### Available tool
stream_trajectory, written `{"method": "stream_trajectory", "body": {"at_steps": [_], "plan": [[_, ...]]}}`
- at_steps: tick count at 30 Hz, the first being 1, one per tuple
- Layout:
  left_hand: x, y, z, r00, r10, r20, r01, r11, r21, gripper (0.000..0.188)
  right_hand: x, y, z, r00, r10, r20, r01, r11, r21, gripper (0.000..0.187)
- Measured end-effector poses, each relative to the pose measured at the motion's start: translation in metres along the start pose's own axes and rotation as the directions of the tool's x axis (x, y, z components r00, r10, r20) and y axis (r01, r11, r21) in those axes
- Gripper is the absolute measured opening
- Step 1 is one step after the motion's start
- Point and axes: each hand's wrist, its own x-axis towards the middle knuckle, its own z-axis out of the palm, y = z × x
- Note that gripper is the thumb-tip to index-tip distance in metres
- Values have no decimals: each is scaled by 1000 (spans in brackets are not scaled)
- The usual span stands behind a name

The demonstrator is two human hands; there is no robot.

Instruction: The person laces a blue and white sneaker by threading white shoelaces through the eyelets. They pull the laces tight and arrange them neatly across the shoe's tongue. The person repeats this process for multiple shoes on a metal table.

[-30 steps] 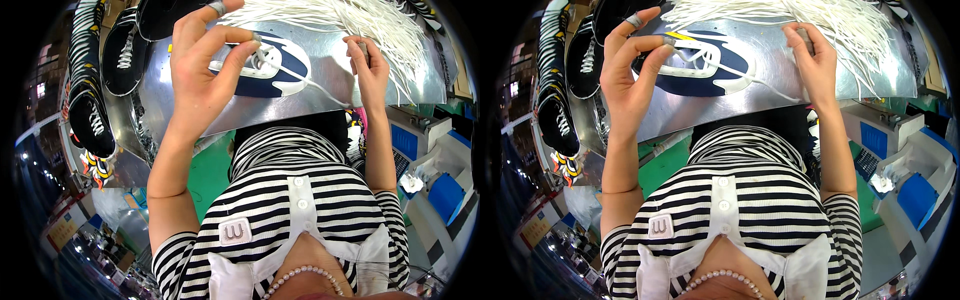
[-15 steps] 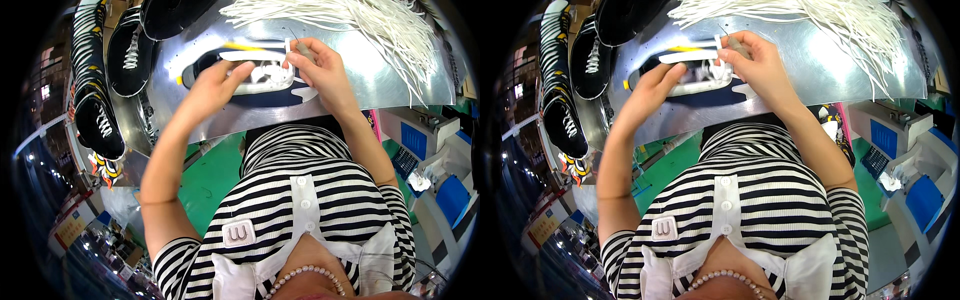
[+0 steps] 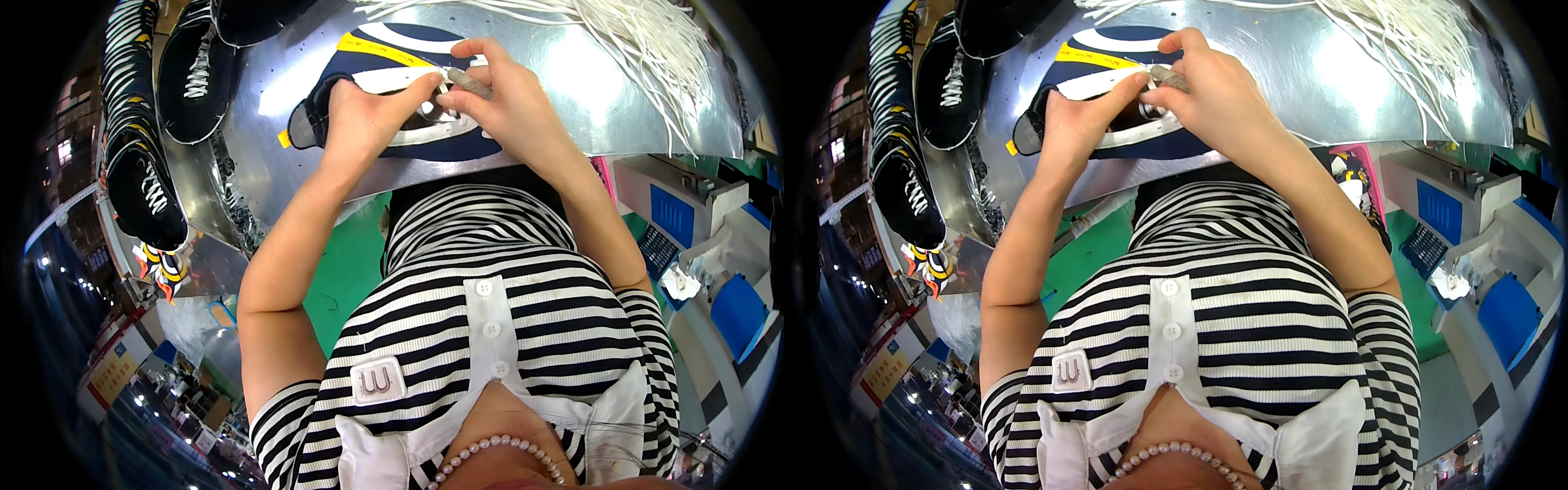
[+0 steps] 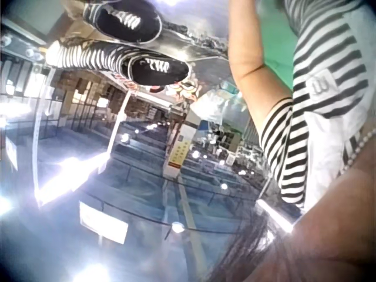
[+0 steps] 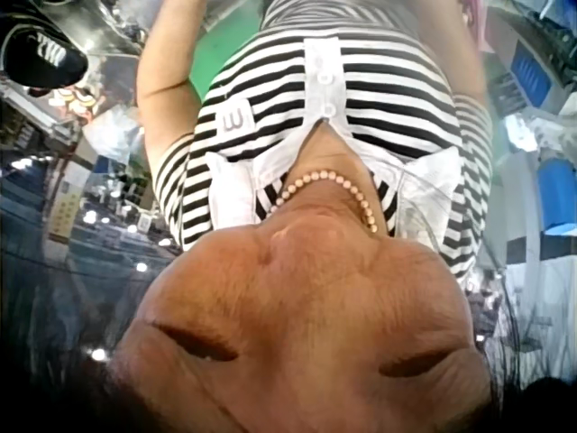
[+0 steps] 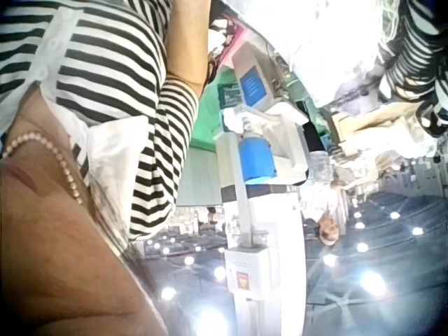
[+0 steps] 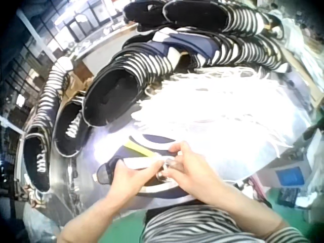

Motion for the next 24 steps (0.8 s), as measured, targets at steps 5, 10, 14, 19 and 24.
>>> {"method": "stream_trajectory", "body": {"at_steps": [5, 10, 14, 19, 24], "plan": [[-9, 11, 0, 993, -118, -4, 118, 992, -38, 24, -20, -12, -17, 997, 73, 21, -74, 995, 62, 12], [-8, 10, 1, 997, -76, 33, 77, 997, -28, 19, -17, -4, -21, 1000, -7, 16, 6, 998, 55, 9], [-10, 7, 0, 996, -9, 90, 18, 994, -104, 13, -13, -7, -23, 997, 26, 79, -24, 999, -25, 9], [-14, 2, 11, 968, 236, 82, -218, 958, -188, 10, 0, -2, 3, 979, -203, 12, 196, 926, -322, 9], [-9, 0, 1, 976, -33, 217, 101, 946, -308, 14, 19, -19, -21, 972, -27, 231, 126, 898, -422, 14]]}}
